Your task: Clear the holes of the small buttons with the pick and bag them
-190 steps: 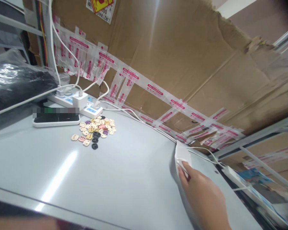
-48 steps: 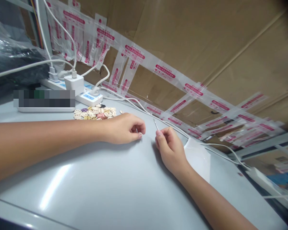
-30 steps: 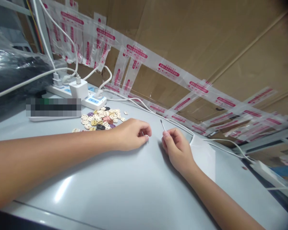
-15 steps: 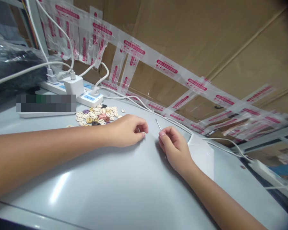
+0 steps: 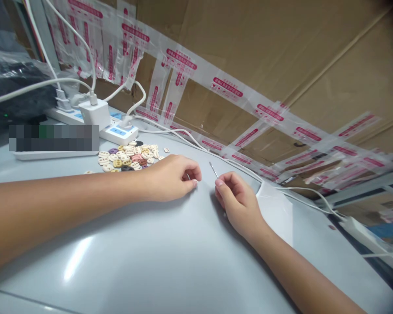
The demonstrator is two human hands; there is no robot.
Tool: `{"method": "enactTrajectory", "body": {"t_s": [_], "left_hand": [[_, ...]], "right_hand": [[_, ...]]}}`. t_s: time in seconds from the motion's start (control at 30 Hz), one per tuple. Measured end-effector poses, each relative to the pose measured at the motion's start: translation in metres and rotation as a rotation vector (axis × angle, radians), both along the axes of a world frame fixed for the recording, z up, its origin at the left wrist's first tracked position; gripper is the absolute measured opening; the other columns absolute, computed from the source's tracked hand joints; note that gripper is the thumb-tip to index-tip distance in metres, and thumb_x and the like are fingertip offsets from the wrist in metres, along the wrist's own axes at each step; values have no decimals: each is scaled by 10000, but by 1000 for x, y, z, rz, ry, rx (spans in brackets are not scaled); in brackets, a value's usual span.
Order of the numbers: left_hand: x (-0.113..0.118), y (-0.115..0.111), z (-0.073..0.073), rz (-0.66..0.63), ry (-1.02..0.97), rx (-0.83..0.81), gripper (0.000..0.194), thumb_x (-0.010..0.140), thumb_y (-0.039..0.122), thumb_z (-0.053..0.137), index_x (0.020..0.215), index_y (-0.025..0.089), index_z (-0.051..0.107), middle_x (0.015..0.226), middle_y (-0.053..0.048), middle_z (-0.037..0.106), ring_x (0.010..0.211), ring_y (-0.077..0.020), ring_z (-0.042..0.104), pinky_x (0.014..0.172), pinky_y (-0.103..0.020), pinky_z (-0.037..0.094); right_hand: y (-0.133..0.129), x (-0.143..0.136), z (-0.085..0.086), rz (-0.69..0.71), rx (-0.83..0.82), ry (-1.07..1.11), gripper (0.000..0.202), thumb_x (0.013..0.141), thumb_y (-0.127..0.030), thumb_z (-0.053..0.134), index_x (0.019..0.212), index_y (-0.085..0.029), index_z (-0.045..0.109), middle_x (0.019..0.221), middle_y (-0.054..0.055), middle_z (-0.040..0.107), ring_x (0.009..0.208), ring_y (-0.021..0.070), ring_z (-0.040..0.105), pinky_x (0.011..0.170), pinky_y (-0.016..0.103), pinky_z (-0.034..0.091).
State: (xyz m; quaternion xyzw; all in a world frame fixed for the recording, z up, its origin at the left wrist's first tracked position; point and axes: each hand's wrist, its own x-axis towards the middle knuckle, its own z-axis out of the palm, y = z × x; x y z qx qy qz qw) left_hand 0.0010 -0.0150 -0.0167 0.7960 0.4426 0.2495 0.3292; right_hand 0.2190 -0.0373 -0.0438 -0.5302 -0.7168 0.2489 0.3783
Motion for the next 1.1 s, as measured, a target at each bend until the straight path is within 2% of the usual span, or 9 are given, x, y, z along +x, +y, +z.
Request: {"method": "enactTrajectory", "body": {"t_s": [0.37,0.6,0.8,1.1], "left_hand": [[-2,-2,4,-17,19,3,183,812,316,610,950,227,690,915,6,734,782,-154,645,692,-263,449],[0,1,-1,18,-9,2,165,803,310,621,929,232,693,892,12,734,796,-162,659,685,-264,462],[-2,6,-4,54,-96,-96,176,799,256,638,966,215,678,899,-5,746,857,-178,686,765,-287,498],[0,11,-10,45,-321,-279,115,825,161,614,936,168,639,808,-31,735,766,-158,683,800,-313,519]], "right_hand": [[0,-1,3,3,-82,34,227,951,-427,515,845,-227,501,625,-52,484,512,106,395,487,247,322],[0,-1,3,6,-78,30,226,957,-419,512,841,-226,499,625,-57,464,513,98,387,488,236,316],[-2,0,3,20,-56,21,217,961,-405,504,838,-226,506,624,-56,457,516,97,382,493,237,309],[-7,-3,10,40,-40,-56,223,959,-395,501,854,-218,585,618,-48,477,534,104,398,520,244,323]]}}
